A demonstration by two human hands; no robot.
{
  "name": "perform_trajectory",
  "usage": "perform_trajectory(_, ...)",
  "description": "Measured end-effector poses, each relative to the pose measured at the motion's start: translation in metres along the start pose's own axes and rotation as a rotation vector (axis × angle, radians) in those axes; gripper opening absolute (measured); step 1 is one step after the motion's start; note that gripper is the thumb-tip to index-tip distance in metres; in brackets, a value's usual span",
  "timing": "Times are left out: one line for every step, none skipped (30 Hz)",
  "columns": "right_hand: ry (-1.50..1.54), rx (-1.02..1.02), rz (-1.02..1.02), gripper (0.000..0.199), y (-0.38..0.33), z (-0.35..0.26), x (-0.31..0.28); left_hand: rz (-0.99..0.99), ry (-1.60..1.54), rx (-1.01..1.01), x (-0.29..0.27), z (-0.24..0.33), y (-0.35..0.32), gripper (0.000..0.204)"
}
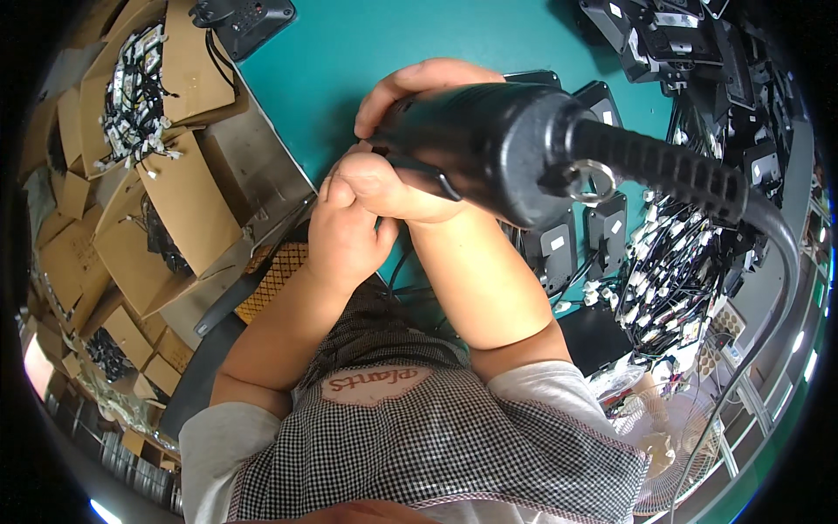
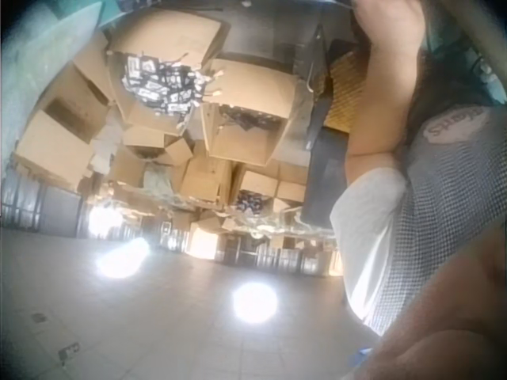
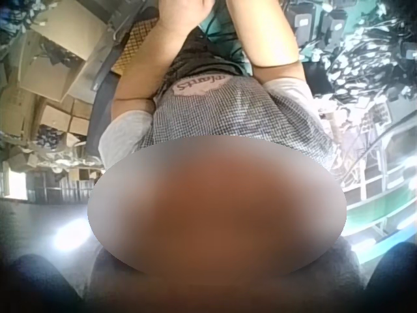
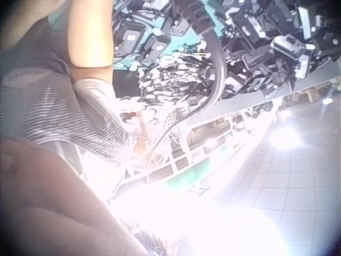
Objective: The person uses a handheld electric screwdriver to fasten screws into the back of several small black electronic devices on a green workbench. The person picks up each device, secures it with the tool, and places it back on the table, repeating the process for multiple units.
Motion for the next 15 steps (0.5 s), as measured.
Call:
perform_trajectory(-0.008, 0.008, 0.004, 0.060, -0.001, 0.001, 0.000, -0.008, 0.005, 0.000, 0.001, 0.000, -0.001, 0.050)
perform_trajectory(-0.014, 0.004, -0.010, 0.060, -0.001, 0.001, 0.002, -0.009, 0.003, -0.004, 0.001, 0.000, -0.001, 0.050)
perform_trajectory(-0.020, 0.000, -0.023, 0.060, -0.001, 0.001, 0.004, -0.010, 0.002, -0.008, 0.001, 0.000, -0.001, 0.050)
perform_trajectory(-0.024, -0.003, -0.036, 0.060, -0.001, 0.001, 0.007, -0.012, 0.002, -0.014, 0.000, 0.000, -0.001, 0.049)
perform_trajectory(-0.002, -0.021, -0.101, 0.060, 0.000, 0.002, 0.012, -0.020, -0.044, -0.034, 0.004, -0.003, -0.003, 0.049)
perform_trajectory(-0.013, -0.041, -0.126, 0.059, 0.000, 0.002, 0.015, -0.028, -0.090, -0.054, 0.010, -0.008, -0.005, 0.049)
perform_trajectory(-0.023, -0.066, -0.151, 0.058, 0.002, 0.001, 0.018, -0.027, -0.115, -0.095, 0.010, -0.009, -0.003, 0.048)
perform_trajectory(0.016, -0.063, -0.194, 0.057, 0.002, 0.005, 0.020, -0.025, -0.139, -0.139, 0.011, -0.011, -0.002, 0.048)
perform_trajectory(0.058, -0.086, -0.184, 0.058, 0.002, 0.005, 0.023, -0.009, -0.187, -0.147, 0.012, -0.014, -0.004, 0.046)
perform_trajectory(-0.002, -0.082, -0.194, 0.058, 0.000, 0.007, 0.023, 0.008, -0.236, -0.155, 0.013, -0.015, -0.004, 0.045)
perform_trajectory(-0.031, -0.068, -0.182, 0.058, -0.001, 0.008, 0.023, 0.011, -0.217, -0.142, 0.012, -0.014, -0.004, 0.045)
perform_trajectory(-0.059, -0.055, -0.170, 0.058, -0.001, 0.009, 0.024, 0.014, -0.198, -0.128, 0.010, -0.013, -0.004, 0.044)
perform_trajectory(-0.088, -0.041, -0.157, 0.058, -0.002, 0.010, 0.024, 0.016, -0.179, -0.114, 0.008, -0.011, -0.004, 0.044)
perform_trajectory(-0.041, -0.022, -0.162, 0.057, 0.001, 0.012, 0.024, 0.008, -0.102, -0.064, 0.006, -0.007, -0.004, 0.044)
perform_trajectory(0.006, -0.002, -0.166, 0.056, 0.002, 0.014, 0.024, 0.000, -0.025, -0.013, 0.005, -0.003, -0.005, 0.044)
Point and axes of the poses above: each hand's wrist, its own y-axis towards the middle knuckle, its own x-axis out of the palm, z = x × y, the point moved 10 cm from there along y, towards the middle knuckle, and after that the axes turned 8 degrees about z, right-handed, at the moved point
